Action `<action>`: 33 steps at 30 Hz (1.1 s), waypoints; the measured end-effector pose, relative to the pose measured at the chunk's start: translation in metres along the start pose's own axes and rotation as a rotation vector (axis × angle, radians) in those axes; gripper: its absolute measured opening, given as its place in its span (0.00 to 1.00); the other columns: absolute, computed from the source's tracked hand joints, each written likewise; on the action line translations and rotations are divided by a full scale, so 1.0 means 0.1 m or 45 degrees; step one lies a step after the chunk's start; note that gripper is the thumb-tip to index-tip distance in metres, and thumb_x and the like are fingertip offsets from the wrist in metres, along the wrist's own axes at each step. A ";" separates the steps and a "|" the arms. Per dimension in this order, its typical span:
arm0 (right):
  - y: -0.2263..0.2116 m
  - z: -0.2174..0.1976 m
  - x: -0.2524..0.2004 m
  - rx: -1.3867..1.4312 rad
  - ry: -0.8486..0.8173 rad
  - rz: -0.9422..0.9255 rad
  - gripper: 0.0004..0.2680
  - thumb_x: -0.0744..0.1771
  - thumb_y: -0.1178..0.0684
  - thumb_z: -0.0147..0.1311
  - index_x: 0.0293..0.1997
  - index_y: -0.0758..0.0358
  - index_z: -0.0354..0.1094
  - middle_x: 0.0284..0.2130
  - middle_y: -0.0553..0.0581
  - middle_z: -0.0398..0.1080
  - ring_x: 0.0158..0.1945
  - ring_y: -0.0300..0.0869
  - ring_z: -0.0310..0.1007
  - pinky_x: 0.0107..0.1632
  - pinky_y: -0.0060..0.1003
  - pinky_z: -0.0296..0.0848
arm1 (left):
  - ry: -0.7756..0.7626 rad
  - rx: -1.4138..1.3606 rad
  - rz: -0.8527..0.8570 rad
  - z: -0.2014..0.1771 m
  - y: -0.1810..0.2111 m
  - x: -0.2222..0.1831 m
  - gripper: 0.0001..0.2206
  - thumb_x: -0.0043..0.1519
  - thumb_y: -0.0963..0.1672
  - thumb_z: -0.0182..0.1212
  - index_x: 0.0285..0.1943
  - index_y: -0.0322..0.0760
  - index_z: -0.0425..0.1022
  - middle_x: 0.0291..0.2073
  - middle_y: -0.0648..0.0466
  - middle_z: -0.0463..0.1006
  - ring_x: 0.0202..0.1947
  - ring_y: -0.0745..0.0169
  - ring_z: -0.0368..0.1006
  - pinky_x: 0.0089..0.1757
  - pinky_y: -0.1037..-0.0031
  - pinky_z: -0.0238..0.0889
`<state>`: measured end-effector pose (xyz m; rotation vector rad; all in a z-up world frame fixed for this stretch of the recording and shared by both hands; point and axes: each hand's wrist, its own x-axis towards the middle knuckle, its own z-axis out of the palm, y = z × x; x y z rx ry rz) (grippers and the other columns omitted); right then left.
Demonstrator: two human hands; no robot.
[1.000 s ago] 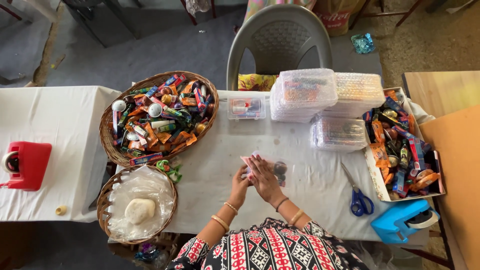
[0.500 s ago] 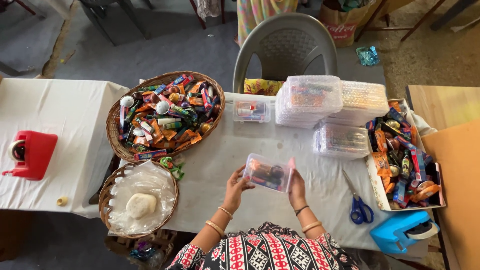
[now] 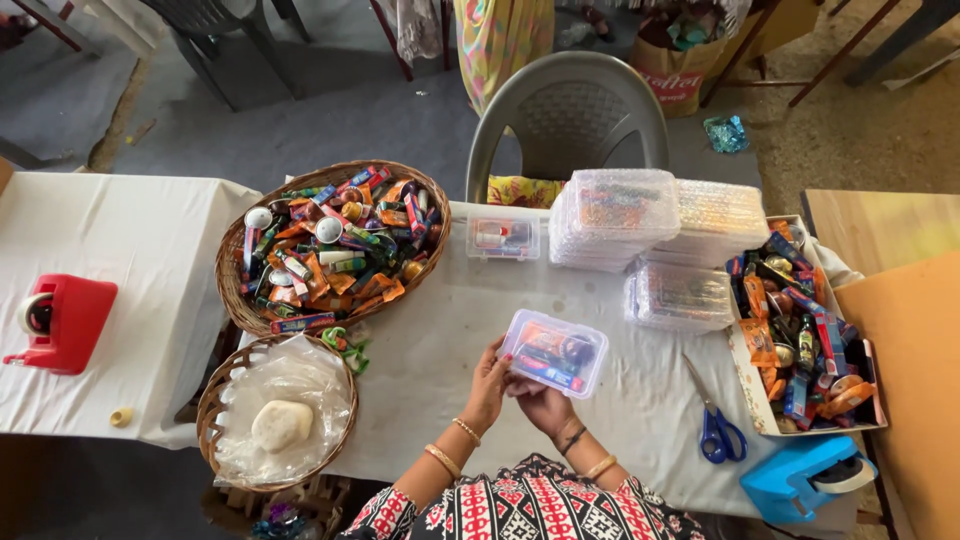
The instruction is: The person picks small toy and candy packets from a basket and places them into a clear plastic container, closes the lid, and wraps the container in bubble wrap, stacking the wrapped containers with others on the table.
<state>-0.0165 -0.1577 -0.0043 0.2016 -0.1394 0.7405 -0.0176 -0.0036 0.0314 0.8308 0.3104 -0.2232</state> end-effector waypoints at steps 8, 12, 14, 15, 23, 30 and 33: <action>-0.31 0.43 -0.33 -1.287 1.259 0.005 0.18 0.67 0.43 0.48 0.60 0.60 0.65 0.46 0.57 0.76 0.41 0.45 0.77 0.44 0.40 0.77 | 0.198 -0.070 0.097 -0.33 0.39 0.46 0.23 0.65 0.39 0.54 0.72 0.38 0.61 0.45 0.52 0.76 0.41 0.64 0.77 0.45 0.68 0.77; -0.82 -0.18 -1.17 -2.711 1.445 -0.234 0.14 0.70 0.45 0.51 0.59 0.62 0.68 0.43 0.62 0.78 0.40 0.49 0.79 0.46 0.41 0.75 | 0.262 0.045 0.342 -0.55 0.63 1.03 0.23 0.65 0.39 0.54 0.72 0.38 0.61 0.44 0.53 0.74 0.42 0.62 0.76 0.45 0.66 0.78; -0.77 -0.10 -1.37 -2.733 1.439 -0.315 0.14 0.69 0.47 0.53 0.57 0.63 0.68 0.45 0.62 0.77 0.42 0.49 0.78 0.46 0.42 0.75 | 0.290 0.080 0.374 -0.48 0.81 1.28 0.23 0.65 0.39 0.55 0.72 0.39 0.61 0.46 0.52 0.73 0.43 0.62 0.76 0.44 0.67 0.77; -0.75 -0.06 -1.48 -2.755 1.428 -0.385 0.14 0.68 0.48 0.54 0.56 0.64 0.67 0.46 0.62 0.76 0.44 0.50 0.78 0.47 0.42 0.75 | 0.328 0.115 0.408 -0.44 0.89 1.40 0.23 0.65 0.39 0.55 0.71 0.39 0.62 0.48 0.52 0.73 0.45 0.63 0.76 0.44 0.68 0.77; -0.47 0.11 -1.37 -3.204 1.248 -0.380 0.12 0.64 0.55 0.57 0.51 0.61 0.65 0.44 0.61 0.66 0.50 0.54 0.67 0.54 0.46 0.70 | 0.350 0.072 0.379 -0.39 0.89 2.39 0.21 0.66 0.39 0.56 0.69 0.40 0.62 0.49 0.50 0.71 0.44 0.59 0.75 0.40 0.67 0.77; -0.39 0.20 -1.31 -3.270 1.300 -0.275 0.16 0.63 0.55 0.57 0.55 0.62 0.62 0.45 0.61 0.63 0.52 0.55 0.64 0.54 0.47 0.68 | 0.590 0.586 0.363 -0.41 0.75 2.73 0.19 0.62 0.38 0.63 0.63 0.39 0.73 0.39 0.53 0.74 0.36 0.68 0.74 0.34 0.75 0.79; -0.41 0.19 -1.32 -3.279 1.261 -0.289 0.17 0.62 0.55 0.57 0.56 0.61 0.62 0.45 0.61 0.64 0.52 0.54 0.64 0.55 0.47 0.68 | 0.697 0.866 0.489 -0.45 0.70 2.84 0.18 0.60 0.38 0.65 0.60 0.37 0.76 0.38 0.52 0.70 0.33 0.65 0.74 0.31 0.74 0.79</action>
